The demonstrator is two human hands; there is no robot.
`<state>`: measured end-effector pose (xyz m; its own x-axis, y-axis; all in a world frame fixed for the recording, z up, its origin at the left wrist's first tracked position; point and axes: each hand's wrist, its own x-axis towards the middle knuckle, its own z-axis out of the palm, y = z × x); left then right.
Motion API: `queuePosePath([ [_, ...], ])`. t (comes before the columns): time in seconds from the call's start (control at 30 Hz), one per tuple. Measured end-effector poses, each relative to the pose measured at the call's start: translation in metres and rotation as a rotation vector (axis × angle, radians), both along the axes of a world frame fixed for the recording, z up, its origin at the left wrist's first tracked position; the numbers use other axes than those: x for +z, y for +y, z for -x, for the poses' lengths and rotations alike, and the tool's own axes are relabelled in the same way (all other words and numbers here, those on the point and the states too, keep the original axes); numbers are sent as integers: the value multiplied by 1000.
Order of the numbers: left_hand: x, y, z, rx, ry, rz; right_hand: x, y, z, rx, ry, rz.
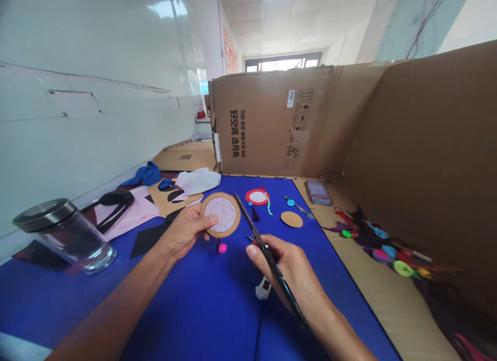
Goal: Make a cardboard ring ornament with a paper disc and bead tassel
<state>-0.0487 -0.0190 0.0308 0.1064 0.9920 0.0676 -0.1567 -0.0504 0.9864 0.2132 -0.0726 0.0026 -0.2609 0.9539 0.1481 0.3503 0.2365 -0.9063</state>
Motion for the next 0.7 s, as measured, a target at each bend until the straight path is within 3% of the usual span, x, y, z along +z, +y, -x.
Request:
queuePosePath([
  [0.23,2,0,5,-4,6,10,9,3,-3,-38,1,44],
  [0.47,6,0,5,12,5,23,6,6,-9,8,73,67],
  [0.7,5,-2,4,38,22,33,18,8,-11,-74,160,108],
])
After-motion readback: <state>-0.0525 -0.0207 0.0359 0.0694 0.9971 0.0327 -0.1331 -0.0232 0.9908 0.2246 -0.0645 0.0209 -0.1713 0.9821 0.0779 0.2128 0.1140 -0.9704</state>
